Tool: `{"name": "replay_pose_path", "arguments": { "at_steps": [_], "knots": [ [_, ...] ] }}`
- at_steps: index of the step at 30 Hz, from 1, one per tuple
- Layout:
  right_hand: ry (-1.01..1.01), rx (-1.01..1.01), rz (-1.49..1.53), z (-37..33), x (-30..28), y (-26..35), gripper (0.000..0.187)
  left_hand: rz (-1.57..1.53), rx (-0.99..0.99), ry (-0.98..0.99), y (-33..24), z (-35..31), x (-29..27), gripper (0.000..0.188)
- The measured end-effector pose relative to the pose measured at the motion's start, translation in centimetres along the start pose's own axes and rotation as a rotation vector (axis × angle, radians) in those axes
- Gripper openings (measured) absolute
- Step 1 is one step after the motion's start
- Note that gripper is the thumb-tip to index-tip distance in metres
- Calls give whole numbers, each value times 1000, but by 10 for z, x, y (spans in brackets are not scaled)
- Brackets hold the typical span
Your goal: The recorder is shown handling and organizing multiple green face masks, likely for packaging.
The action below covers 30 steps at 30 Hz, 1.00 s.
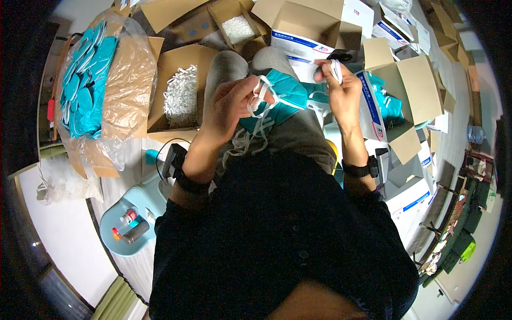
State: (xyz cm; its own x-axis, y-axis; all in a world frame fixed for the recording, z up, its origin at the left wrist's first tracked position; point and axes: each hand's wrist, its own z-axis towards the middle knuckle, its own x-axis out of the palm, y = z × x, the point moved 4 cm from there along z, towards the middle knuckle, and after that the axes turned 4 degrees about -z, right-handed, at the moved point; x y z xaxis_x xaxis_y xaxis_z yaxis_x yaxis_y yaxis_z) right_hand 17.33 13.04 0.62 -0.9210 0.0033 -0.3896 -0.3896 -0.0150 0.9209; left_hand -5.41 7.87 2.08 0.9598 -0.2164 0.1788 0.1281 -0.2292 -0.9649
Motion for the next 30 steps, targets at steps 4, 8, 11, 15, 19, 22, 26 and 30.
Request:
{"name": "replay_pose_path", "arguments": {
  "at_steps": [4, 8, 11, 15, 19, 22, 26, 30],
  "knots": [
    [329, -250, 431, -12, 37, 46, 27, 25, -94, 77, 10, 6, 0, 32],
    [725, -143, 539, -16, 57, 44, 22, 152, 20, 123, -4, 3, 8, 23],
    [635, -187, 353, -13, 55, 31, 17, 224, 75, 134, -7, -1, 5, 25],
    [592, -126, 469, -15, 50, 34, 10, 171, 123, 129, 1, 4, 13, 29],
    [108, -166, 222, 6, 26, 28, 21, -232, -69, 98, 16, 12, 43, 29],
    [-102, -292, -56, 27, 10, 6, 28, -169, -152, 53, 23, 12, 47, 29],
    [-181, -274, -151, 41, 6, -10, 32, -159, -203, 49, 26, 2, 46, 29],
    [-220, -232, -178, 47, 14, -13, 31, -94, -282, -29, 25, -18, 40, 29]
  ]
}}
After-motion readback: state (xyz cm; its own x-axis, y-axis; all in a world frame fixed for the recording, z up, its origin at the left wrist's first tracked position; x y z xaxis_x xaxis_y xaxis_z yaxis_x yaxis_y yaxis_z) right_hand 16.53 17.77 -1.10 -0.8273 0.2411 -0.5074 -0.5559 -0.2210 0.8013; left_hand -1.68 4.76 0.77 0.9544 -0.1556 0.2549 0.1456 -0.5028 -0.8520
